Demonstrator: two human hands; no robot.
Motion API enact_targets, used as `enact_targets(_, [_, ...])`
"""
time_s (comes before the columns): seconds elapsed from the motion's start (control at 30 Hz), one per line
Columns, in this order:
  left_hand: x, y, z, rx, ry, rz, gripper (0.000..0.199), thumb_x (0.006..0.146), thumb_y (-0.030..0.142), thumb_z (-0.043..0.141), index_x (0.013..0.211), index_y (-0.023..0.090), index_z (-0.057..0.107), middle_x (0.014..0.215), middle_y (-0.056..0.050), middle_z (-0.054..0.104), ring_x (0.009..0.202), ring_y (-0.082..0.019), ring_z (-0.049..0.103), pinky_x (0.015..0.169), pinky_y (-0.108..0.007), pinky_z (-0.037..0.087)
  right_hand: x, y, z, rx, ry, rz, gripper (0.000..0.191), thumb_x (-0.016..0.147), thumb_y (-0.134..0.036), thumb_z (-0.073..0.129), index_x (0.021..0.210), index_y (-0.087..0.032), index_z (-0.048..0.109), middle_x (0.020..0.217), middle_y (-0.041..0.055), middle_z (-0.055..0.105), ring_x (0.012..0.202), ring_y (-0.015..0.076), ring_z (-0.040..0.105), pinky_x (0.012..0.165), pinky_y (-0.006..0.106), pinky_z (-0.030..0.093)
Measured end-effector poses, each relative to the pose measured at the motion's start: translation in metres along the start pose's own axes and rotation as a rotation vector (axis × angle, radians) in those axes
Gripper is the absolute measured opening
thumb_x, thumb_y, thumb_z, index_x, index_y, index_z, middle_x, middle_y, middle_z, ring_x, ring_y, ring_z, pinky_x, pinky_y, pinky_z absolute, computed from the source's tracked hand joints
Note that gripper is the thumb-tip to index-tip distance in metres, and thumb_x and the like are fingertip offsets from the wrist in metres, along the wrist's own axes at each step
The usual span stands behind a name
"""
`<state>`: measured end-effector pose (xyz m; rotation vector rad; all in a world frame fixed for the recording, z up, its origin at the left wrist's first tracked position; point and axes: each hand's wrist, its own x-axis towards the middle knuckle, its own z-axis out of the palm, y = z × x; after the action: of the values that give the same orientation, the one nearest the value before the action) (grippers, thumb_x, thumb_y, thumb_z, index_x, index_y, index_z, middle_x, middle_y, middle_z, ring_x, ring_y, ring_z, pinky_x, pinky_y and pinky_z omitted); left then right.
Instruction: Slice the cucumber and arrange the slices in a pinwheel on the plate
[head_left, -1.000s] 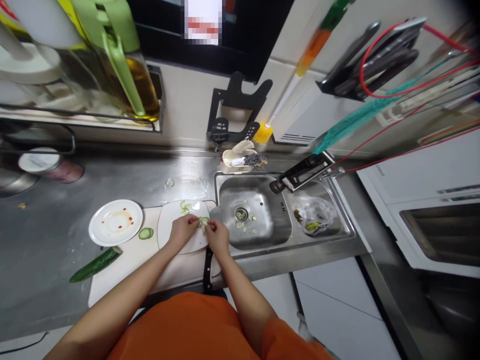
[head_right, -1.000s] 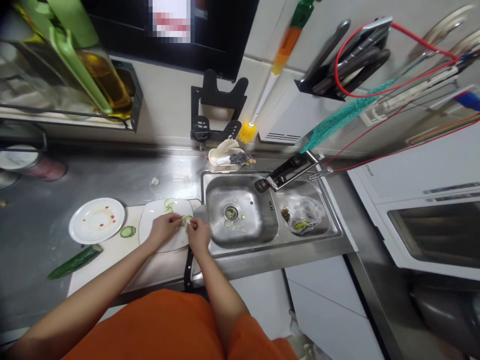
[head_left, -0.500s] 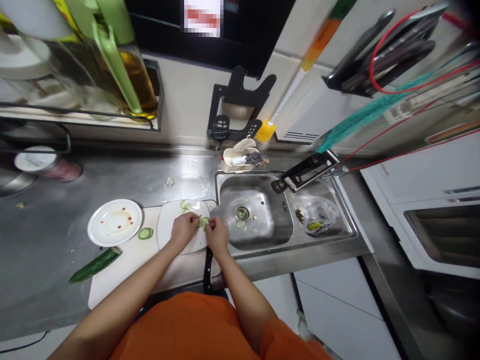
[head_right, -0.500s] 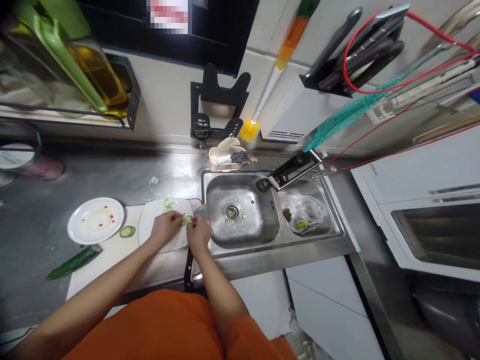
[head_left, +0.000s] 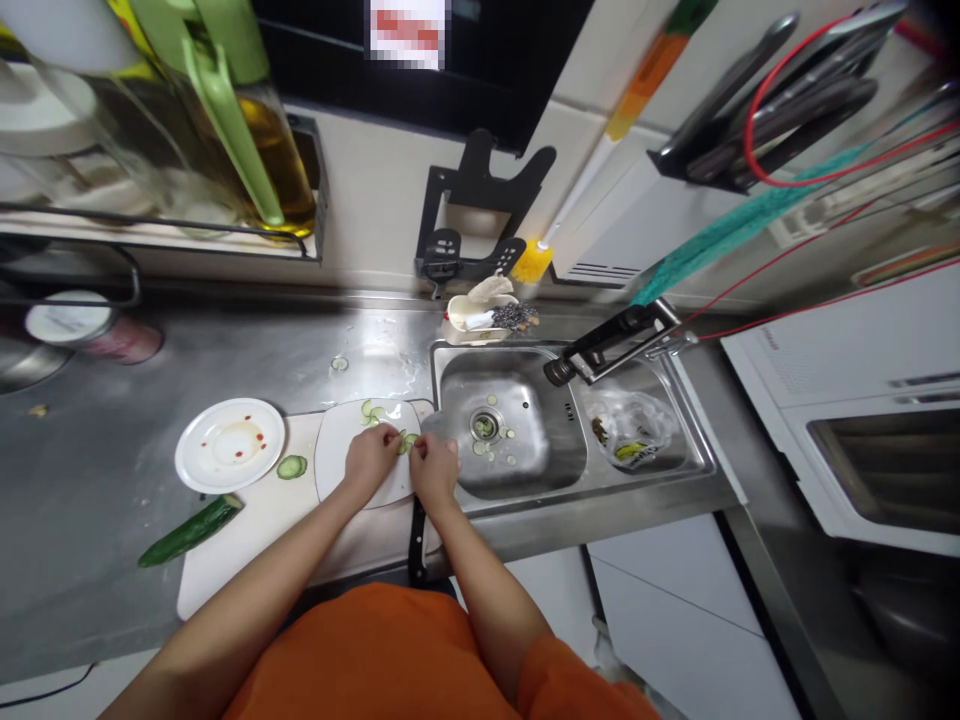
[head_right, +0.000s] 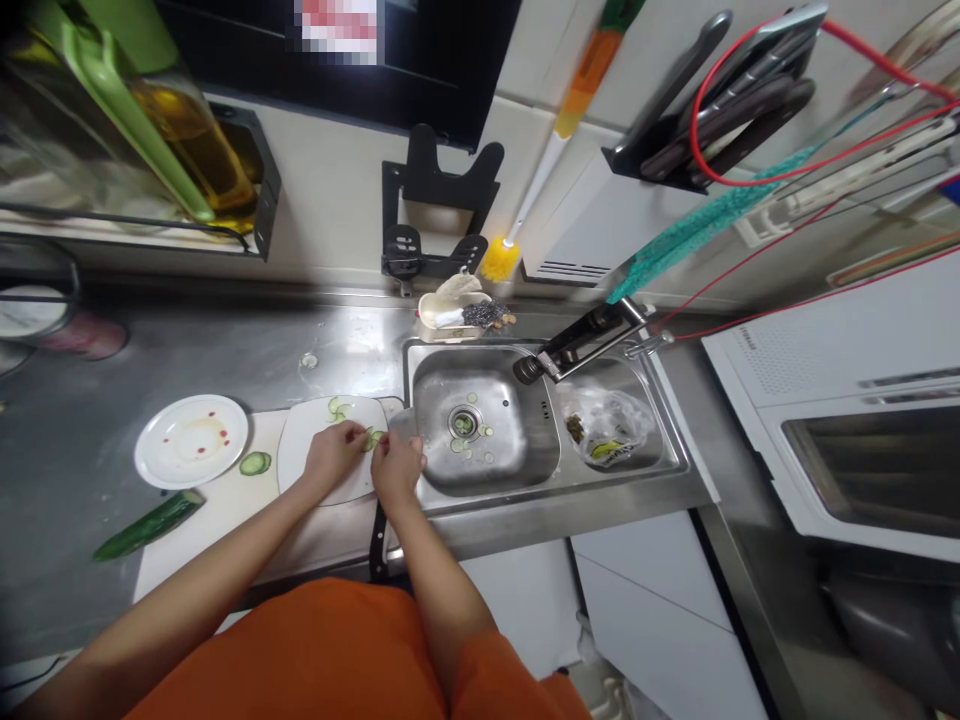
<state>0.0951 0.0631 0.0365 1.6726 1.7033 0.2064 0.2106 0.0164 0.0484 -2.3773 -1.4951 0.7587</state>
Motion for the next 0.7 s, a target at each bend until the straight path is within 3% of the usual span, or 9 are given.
enact_targets(0.27, [-0.001, -0.001, 0.002, 0.038, 0.000, -0.021, 0.018, 0.080, 0.034, 0.052, 0.086, 0.023, 0.064, 0.082, -0.001, 0.070, 0.074, -0.017, 0.060, 0.064, -0.026, 0.036, -0.002, -0.010, -0.001, -0.151, -0.016, -0.035, 0.016, 0.089, -0.023, 0.048, 0.090, -0.022, 0.064, 0.089, 0.0058, 0.065, 0.100, 0.0233, 0.046, 0.074, 0.032, 0.029])
enact_targets(0.7, [-0.003, 0.001, 0.003, 0.025, 0.004, -0.018, 0.018, 0.081, 0.036, 0.051, 0.081, 0.023, 0.064, 0.080, 0.000, 0.070, 0.074, -0.017, 0.060, 0.064, -0.026, 0.036, -0.005, -0.014, -0.004, -0.277, -0.039, -0.076, 0.017, 0.090, -0.026, 0.047, 0.092, -0.022, 0.064, 0.090, 0.0077, 0.064, 0.102, 0.0256, 0.045, 0.075, 0.033, 0.030])
